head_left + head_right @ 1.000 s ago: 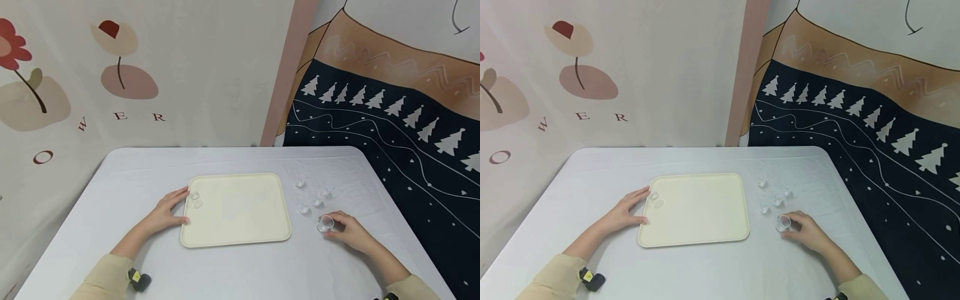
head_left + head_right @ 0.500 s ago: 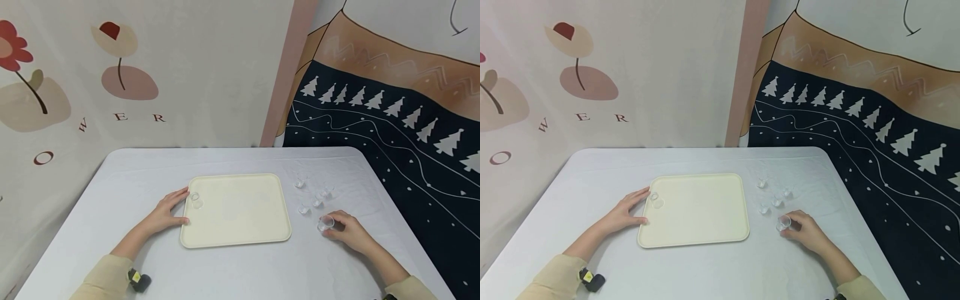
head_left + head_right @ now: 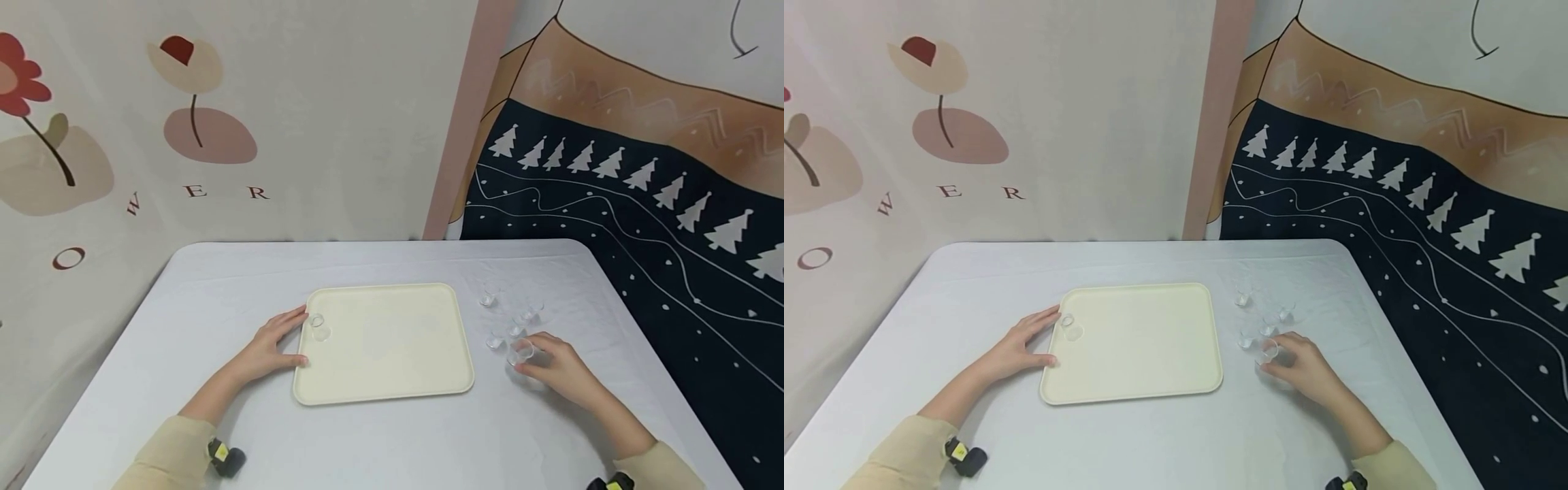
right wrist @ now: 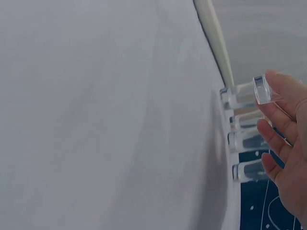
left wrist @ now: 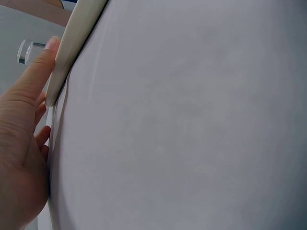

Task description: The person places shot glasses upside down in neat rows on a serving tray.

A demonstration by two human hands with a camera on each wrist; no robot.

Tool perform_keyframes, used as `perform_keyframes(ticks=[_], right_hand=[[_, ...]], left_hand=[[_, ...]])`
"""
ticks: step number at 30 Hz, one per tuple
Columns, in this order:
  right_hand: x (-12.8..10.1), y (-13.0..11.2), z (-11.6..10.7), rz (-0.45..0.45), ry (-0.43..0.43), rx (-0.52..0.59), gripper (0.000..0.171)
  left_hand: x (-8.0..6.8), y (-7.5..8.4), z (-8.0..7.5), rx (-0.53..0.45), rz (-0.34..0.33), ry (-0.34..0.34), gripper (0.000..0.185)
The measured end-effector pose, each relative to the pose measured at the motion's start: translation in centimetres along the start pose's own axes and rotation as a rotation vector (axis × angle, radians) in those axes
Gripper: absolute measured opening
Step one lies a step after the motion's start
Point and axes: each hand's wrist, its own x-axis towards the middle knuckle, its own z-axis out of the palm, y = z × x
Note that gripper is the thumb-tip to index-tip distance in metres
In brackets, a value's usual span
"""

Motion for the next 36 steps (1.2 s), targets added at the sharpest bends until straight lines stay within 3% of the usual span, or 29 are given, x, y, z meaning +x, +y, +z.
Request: perform_keyframes(ticks=[17,25,36], right_hand=[[3.6,-4.3,2.8,-0.119,0.006,0.100,0.030],[5.3,-5.9,3.8,-0.195,0.023,0.092,0.032],[8.1,-8.4,5.5,-0.291,-0.020,0.100,0.032]], left_hand=[[0.0,-0.2,0.1,-0.009,-0.015,-0.004,0.096],[-0.1,-0.1,0.0,-0.002,-0.003,0.007,0.095],[0.0,0.0,0.1,-0.004,-0.005,0.005,0.095]])
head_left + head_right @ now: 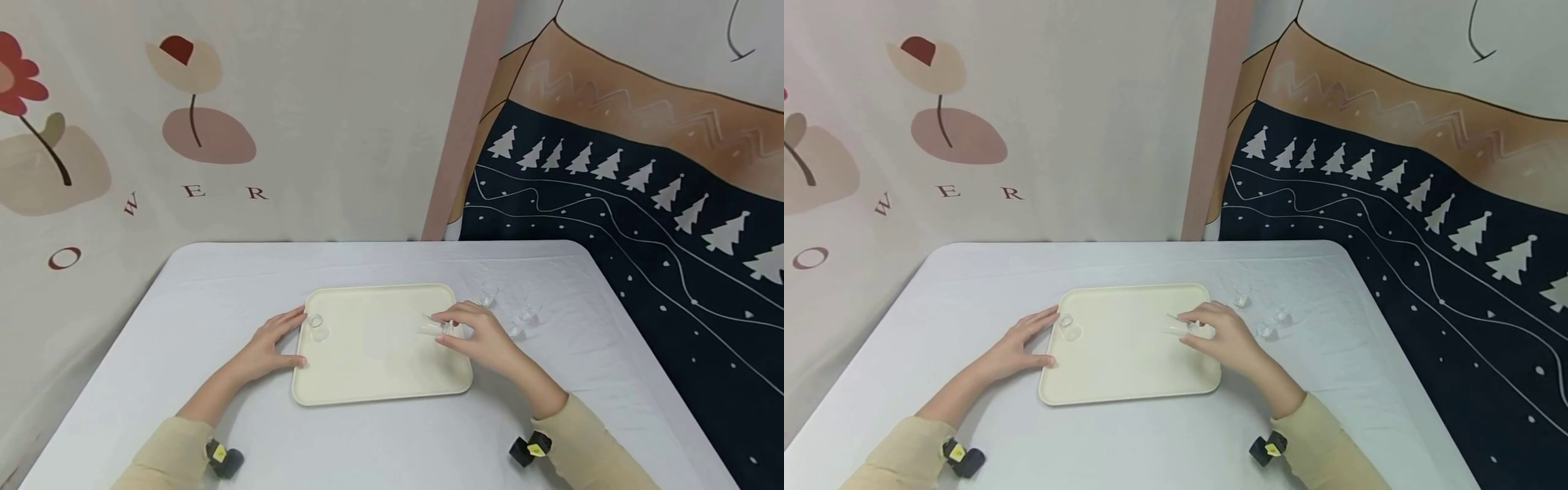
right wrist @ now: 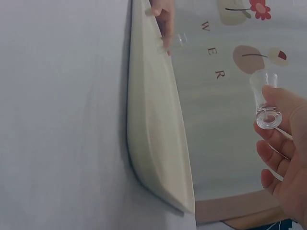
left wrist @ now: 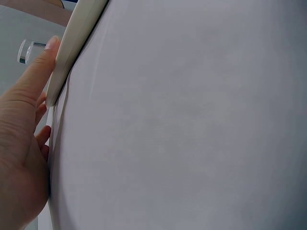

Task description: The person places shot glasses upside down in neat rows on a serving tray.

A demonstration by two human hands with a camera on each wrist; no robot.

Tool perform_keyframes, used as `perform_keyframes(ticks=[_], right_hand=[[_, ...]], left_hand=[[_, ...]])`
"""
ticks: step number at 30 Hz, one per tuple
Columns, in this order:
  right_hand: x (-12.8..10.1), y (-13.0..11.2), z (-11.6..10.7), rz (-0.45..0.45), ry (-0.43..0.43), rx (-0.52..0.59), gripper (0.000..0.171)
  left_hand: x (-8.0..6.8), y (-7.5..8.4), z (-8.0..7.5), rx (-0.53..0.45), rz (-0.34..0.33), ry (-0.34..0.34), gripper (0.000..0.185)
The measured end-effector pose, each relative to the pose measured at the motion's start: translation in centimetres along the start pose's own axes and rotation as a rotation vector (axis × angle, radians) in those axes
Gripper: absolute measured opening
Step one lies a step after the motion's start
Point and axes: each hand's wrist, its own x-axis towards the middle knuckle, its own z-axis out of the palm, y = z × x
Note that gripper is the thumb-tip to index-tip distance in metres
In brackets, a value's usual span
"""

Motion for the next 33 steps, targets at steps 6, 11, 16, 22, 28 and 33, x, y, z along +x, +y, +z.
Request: perform_keyframes(ticks=[6,11,16,22,28,33], right_hand=[[1.7,-0.4,1.1,-0.011,-0.015,-0.007,0.033],[3.1,-0.9,2.1,0.013,-0.017,-0.023,0.031],[4.4,-1.3,3.1,0.028,-0.009,-0.043,0.029],[5.7,-1.4,4.5,-0.008,0.003,-0.013,0.029],[6.9,-1.4,6.0,-0.035,-0.002,0.056,0.028],[7.7,-1.3,7.6,0.001,-0.005,0.094,0.030]], left_hand=[[-0.1,0.1,0.0,-0.003,0.002,-0.005,0.094],[-0.1,0.1,0.0,0.000,0.002,-0.003,0.095],[0.0,0.0,0.0,-0.004,0.002,0.000,0.096],[0.1,0.0,0.0,-0.009,-0.018,-0.004,0.098],[0.1,-0.1,0.0,-0.004,-0.021,-0.004,0.098],[0.0,-0.2,0.0,-0.006,-0.021,-0.001,0.098]])
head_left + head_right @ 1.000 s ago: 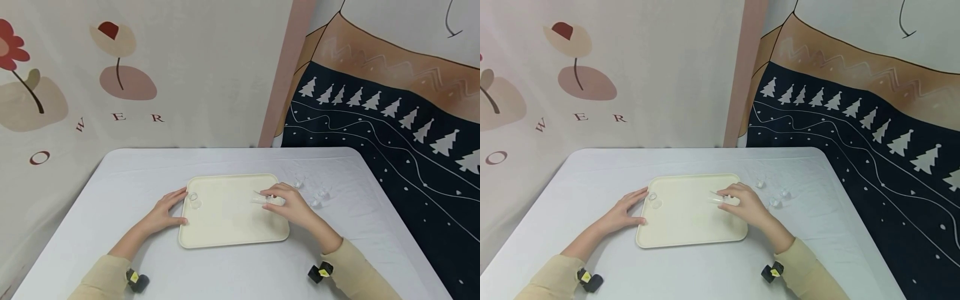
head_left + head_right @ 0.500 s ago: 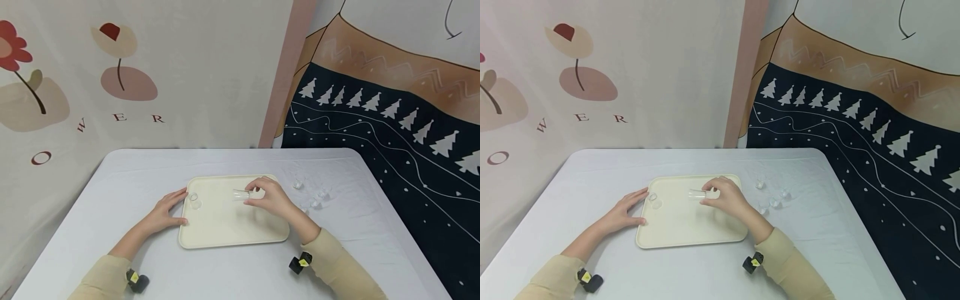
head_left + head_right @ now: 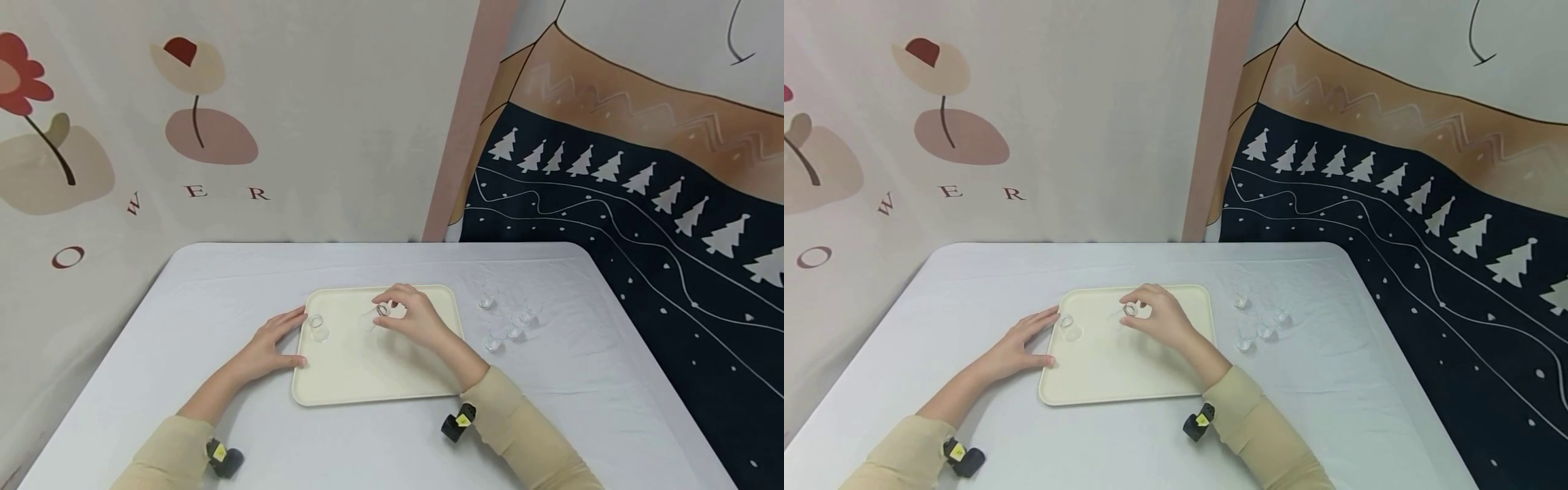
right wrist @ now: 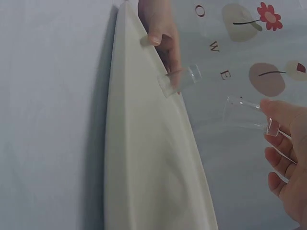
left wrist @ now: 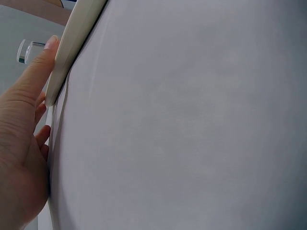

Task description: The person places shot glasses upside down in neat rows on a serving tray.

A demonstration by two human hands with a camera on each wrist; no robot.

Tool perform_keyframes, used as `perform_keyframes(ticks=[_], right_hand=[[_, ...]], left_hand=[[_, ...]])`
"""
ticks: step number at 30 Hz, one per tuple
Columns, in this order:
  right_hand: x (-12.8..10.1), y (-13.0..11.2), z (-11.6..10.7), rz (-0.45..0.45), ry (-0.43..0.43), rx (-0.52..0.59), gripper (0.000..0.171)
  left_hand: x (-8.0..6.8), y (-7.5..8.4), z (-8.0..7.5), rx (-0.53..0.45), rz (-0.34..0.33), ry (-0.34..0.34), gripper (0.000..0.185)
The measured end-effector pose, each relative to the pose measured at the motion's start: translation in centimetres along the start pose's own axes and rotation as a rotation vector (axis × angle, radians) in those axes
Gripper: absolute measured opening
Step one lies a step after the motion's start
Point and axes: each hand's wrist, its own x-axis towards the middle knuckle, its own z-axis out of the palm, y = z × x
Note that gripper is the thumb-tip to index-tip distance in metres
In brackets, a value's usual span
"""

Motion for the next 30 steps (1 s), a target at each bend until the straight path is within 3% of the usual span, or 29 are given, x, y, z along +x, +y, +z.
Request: perform_keyframes(ticks=[8,17,30], right_hand=[[1.2,0.0,2.8,0.064,0.011,0.022,0.032],[2.1,0.3,5.6,0.075,-0.027,0.016,0.032],[2.5,0.7,7.4,0.109,-0.061,-0.029,0.032]], left_hand=[[0.1,-0.1,0.1,-0.009,0.007,-0.007,0.097],[0.1,0.1,0.0,-0.009,-0.007,-0.012,0.096],[0.0,0.0,-0.1,-0.009,0.015,-0.006,0.095]])
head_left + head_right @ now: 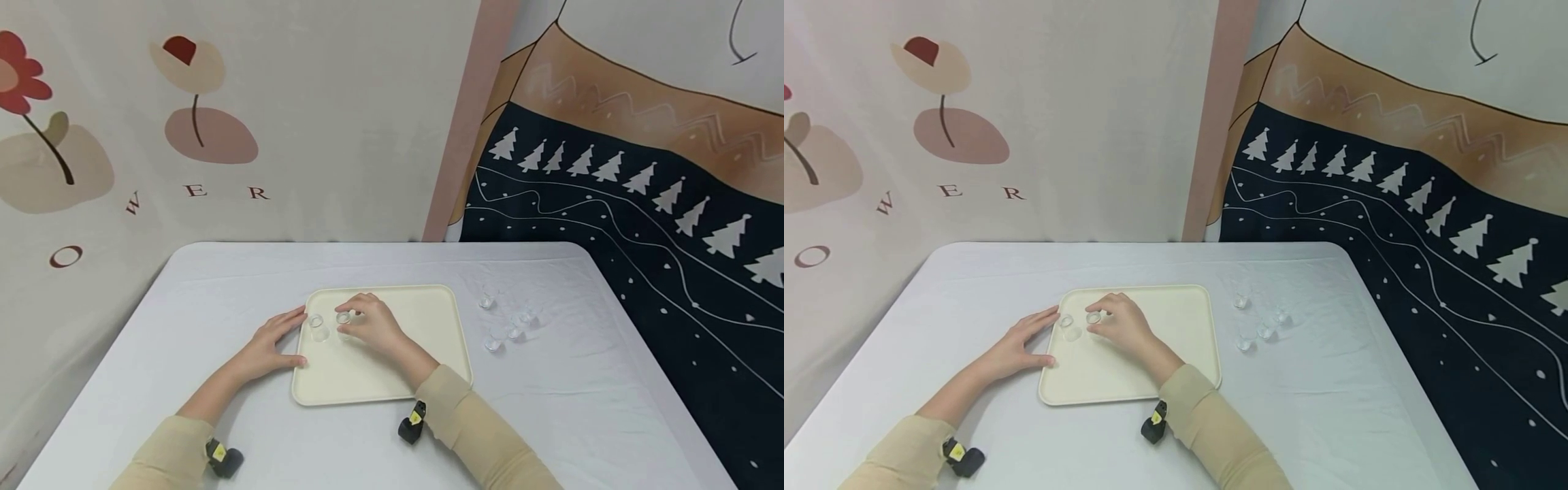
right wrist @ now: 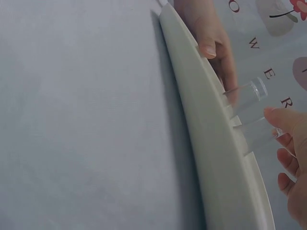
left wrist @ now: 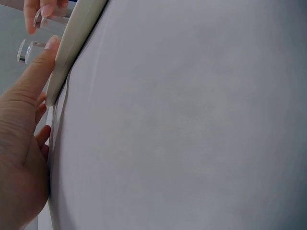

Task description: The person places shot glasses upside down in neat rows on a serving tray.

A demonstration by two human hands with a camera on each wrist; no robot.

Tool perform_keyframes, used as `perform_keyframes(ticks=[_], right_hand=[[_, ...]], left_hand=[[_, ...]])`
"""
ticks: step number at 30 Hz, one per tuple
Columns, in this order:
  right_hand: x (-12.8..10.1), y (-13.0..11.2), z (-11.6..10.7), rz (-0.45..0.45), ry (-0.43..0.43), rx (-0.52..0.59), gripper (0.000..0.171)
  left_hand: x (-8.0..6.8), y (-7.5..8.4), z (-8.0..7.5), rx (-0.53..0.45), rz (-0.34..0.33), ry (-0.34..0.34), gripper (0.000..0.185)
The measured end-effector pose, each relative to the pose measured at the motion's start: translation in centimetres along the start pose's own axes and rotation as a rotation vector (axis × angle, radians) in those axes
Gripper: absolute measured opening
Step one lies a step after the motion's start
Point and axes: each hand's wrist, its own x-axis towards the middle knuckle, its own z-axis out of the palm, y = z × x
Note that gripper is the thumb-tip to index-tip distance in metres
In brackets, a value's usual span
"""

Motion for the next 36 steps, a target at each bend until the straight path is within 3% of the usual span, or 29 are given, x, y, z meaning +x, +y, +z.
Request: perform_keyframes(ticks=[8,13,23,32,36], right_hand=[[0.1,0.4,0.4,0.029,-0.010,-0.028,0.035],[-0.5,0.0,-0.5,0.020,0.002,-0.030,0.042],[-3.2,-1.3,-4.7,0.005,0.043,-0.005,0.042],[-5.7,-0.5,-9.0,-0.100,0.148,0.013,0.041],[-6.8,-0.1,-10.8,-0.106,0.171,-0.001,0.041]], left_hand=[[-0.1,0.1,0.0,0.014,0.001,0.003,0.093],[-0.1,0.0,0.0,0.004,-0.008,0.003,0.094],[0.0,0.1,0.0,0.001,-0.022,0.001,0.097],[0.0,0.0,0.1,0.002,-0.025,0.002,0.098],[0.0,0.1,0.1,0.003,-0.036,0.001,0.098]])
